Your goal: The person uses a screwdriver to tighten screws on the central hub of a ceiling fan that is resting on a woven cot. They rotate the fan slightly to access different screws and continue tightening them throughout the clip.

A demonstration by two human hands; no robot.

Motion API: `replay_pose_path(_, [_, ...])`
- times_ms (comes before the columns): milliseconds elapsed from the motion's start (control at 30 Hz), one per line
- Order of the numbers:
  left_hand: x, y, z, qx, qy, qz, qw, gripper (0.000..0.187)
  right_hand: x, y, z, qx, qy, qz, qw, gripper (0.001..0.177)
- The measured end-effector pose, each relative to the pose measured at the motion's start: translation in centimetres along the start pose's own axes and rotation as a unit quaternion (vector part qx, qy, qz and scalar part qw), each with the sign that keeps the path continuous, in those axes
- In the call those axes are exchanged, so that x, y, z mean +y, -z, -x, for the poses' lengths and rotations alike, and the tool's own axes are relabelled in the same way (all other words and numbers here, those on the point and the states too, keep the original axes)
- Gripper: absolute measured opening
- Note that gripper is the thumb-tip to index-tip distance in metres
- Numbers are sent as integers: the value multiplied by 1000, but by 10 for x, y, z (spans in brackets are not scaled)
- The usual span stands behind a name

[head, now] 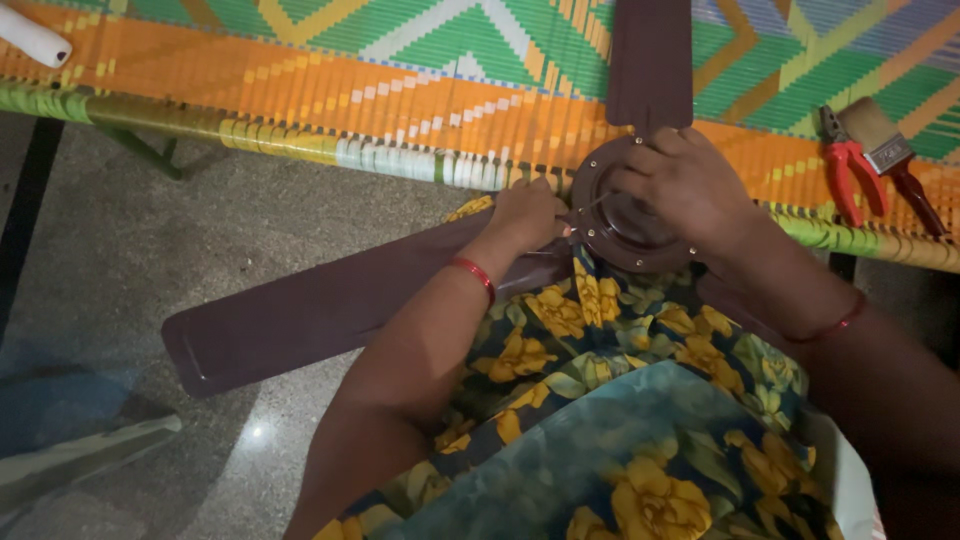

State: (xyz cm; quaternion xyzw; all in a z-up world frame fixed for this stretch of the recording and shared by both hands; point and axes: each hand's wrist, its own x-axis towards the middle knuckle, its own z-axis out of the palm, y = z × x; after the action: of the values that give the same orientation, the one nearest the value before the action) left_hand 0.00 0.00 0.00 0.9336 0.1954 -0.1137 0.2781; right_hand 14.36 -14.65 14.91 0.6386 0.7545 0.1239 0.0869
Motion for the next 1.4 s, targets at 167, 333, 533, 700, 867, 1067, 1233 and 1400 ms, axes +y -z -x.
replay_pose_path(167, [1,0,1,10,-3,6,1000,40,0,-3,0,4,-3,10,1000,30])
replay_pose_path(333, [0,0,1,5,-4,9,1000,41,1,-4,0,-23,-20,-5,1000,30])
replay_pose_path(533, [-1,-2,-1,-10,-2,2,1000,43,-2,3,-3,-22,-7,10,1000,31])
replay_pose_path(700, [-2,-3,-2,-5,-9,-2,1000,44,-7,14,-9,-36,30,29,998,28])
replay_pose_path(867, [3,1,2,-5,10,-4,1000,43,-15,14,-21,-38,57,50,996,24])
replay_pose_path(1067, [5,3,6,4,1,-19,1000,40,-18,12,-28,-95,-17,13,995,31])
replay_pose_path(1233, [1,-2,5,23,-1,4,1000,32,-36,7,-37,-226,-164,-43,959,26])
replay_pose_path(1400, [1,-5,2,55,-10,-40,998,34,-36,12,-35,-204,-218,-112,948,22])
